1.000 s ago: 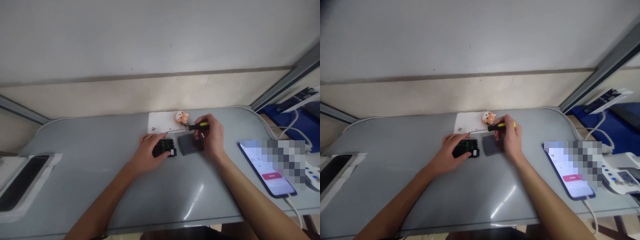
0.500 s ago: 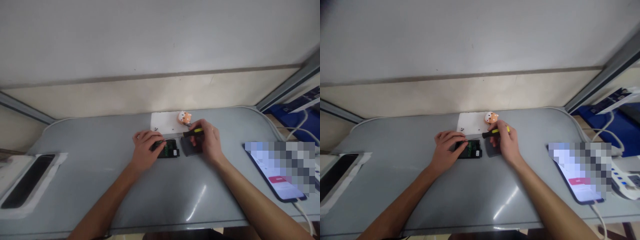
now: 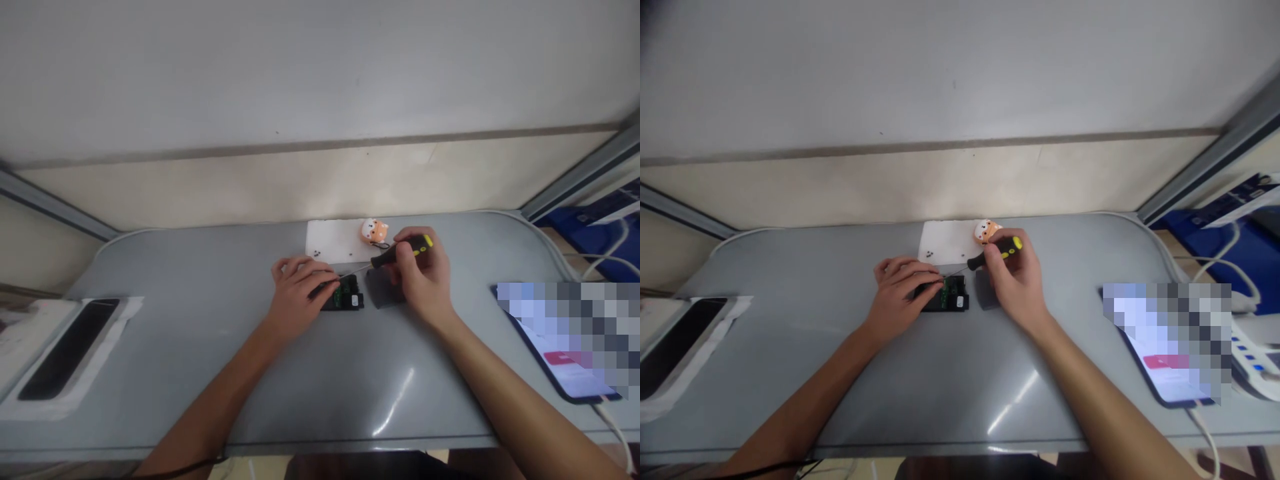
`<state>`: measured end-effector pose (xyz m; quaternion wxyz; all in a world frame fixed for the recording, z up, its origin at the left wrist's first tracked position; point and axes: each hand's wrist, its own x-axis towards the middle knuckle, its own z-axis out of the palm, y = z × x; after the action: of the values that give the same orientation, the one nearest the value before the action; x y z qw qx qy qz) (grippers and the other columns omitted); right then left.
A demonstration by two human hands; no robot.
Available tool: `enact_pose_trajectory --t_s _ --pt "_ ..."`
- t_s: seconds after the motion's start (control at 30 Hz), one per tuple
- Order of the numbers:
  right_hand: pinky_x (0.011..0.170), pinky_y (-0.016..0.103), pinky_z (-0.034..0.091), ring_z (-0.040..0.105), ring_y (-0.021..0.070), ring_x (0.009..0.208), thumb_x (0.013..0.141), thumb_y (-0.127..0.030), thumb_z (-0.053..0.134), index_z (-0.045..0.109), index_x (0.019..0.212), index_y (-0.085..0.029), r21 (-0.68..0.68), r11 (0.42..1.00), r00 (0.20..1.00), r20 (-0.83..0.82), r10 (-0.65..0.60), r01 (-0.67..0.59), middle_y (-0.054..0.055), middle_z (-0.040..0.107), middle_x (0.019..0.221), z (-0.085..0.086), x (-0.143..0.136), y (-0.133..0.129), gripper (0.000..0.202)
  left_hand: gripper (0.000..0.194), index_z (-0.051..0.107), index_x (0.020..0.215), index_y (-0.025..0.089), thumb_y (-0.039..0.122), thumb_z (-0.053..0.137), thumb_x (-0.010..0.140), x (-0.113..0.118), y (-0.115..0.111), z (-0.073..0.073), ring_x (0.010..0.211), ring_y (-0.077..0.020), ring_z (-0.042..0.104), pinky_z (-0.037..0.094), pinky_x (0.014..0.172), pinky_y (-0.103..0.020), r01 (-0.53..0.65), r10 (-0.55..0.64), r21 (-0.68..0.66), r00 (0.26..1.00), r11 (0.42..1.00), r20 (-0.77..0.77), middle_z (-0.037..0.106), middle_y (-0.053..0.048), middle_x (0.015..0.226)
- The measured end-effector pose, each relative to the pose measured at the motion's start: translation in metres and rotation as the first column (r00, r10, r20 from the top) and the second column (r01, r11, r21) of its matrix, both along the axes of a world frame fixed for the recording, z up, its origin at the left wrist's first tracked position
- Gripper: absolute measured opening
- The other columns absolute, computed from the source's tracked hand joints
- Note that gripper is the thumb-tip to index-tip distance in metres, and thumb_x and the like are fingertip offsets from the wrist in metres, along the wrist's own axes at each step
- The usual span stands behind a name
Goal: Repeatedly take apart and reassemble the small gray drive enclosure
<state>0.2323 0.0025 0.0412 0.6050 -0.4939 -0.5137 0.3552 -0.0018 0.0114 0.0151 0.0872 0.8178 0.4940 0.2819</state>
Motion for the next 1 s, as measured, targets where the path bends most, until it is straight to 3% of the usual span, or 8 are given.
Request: enact_pose_trajectory --t_s 0.1,0.17,0.27,0.33,0.6,1.0 --pt "0.05 0.029 0.041 0.053 0.0142 0.058 0.098 -0.049 0.066 0.06 0.106 -0.027 0.065 0.998 0.998 0.057 -0.009 0.006 0.0 0.061 0.081 -0.0024 -0.0017 -0.0045 0.023 0.014 0.081 0.102 0.033 0.037 0.067 0.103 0.0009 -0.0012 0.0005 0.122 -0.0282 0.062 0.029 0.117 -0.054 0.02 -0.02 -0.02 1.0 1.0 0.002 0.081 0.001 0.113" --pt "0.057 0.03 0.046 0.057 0.0151 0.066 0.098 -0.043 0.066 0.062 0.105 -0.027 0.111 0.994 0.992 0.123 -0.036 0.022 0.002 0.065 0.089 -0.0023 -0.002 -0.0071 0.018 0.02 0.078 0.116 0.034 0.043 0.072 0.1 0.0005 -0.0016 0.001 0.126 -0.0299 0.06 0.028 0.119 -0.055 0.043 -0.044 -0.068 0.999 0.997 -0.003 0.08 -0.001 0.12" --pt "0.062 0.029 0.049 0.059 0.0153 0.071 0.097 -0.039 0.068 0.063 0.1 -0.026 0.175 0.983 0.968 0.235 -0.09 0.049 0.003 0.068 0.093 0.0 -0.0022 -0.0093 0.015 0.064 0.062 0.147 0.031 0.055 0.081 0.09 -0.0005 -0.0015 0.001 0.139 -0.0331 0.054 0.029 0.122 -0.054 0.114 -0.119 -0.19 0.993 0.975 -0.016 0.071 -0.006 0.141" --pt "0.061 0.028 0.048 0.059 0.0153 0.071 0.096 -0.04 0.069 0.063 0.098 -0.026 0.166 0.985 0.954 0.284 -0.092 0.046 0.002 0.068 0.09 0.0016 -0.0021 -0.0098 0.016 0.076 0.054 0.154 0.03 0.057 0.081 0.089 -0.0008 -0.0012 -0.0003 0.143 -0.0338 0.051 0.029 0.123 -0.054 0.155 -0.166 -0.239 0.986 0.959 -0.026 0.066 -0.008 0.148" --pt "0.06 0.027 0.046 0.059 0.0157 0.068 0.096 -0.049 0.069 0.062 0.096 -0.026 0.071 0.997 0.906 0.422 -0.032 0.002 0.001 0.069 0.084 0.0003 -0.0002 -0.0095 0.024 0.054 0.065 0.143 0.032 0.048 0.079 0.093 0.0008 -0.0011 -0.0059 0.139 -0.0321 0.056 0.029 0.123 -0.055 0.177 -0.196 -0.204 0.978 0.963 -0.074 0.072 -0.006 0.14" --pt "0.059 0.026 0.045 0.059 0.0151 0.065 0.095 -0.052 0.07 0.064 0.099 -0.026 0.056 0.998 0.897 0.441 -0.025 0.001 0.001 0.07 0.084 -0.0004 -0.0001 -0.0098 0.026 0.053 0.067 0.142 0.032 0.048 0.08 0.093 0.0015 -0.0006 -0.0048 0.137 -0.0318 0.056 0.03 0.122 -0.054 0.172 -0.189 -0.197 0.979 0.965 -0.072 0.073 -0.005 0.139"
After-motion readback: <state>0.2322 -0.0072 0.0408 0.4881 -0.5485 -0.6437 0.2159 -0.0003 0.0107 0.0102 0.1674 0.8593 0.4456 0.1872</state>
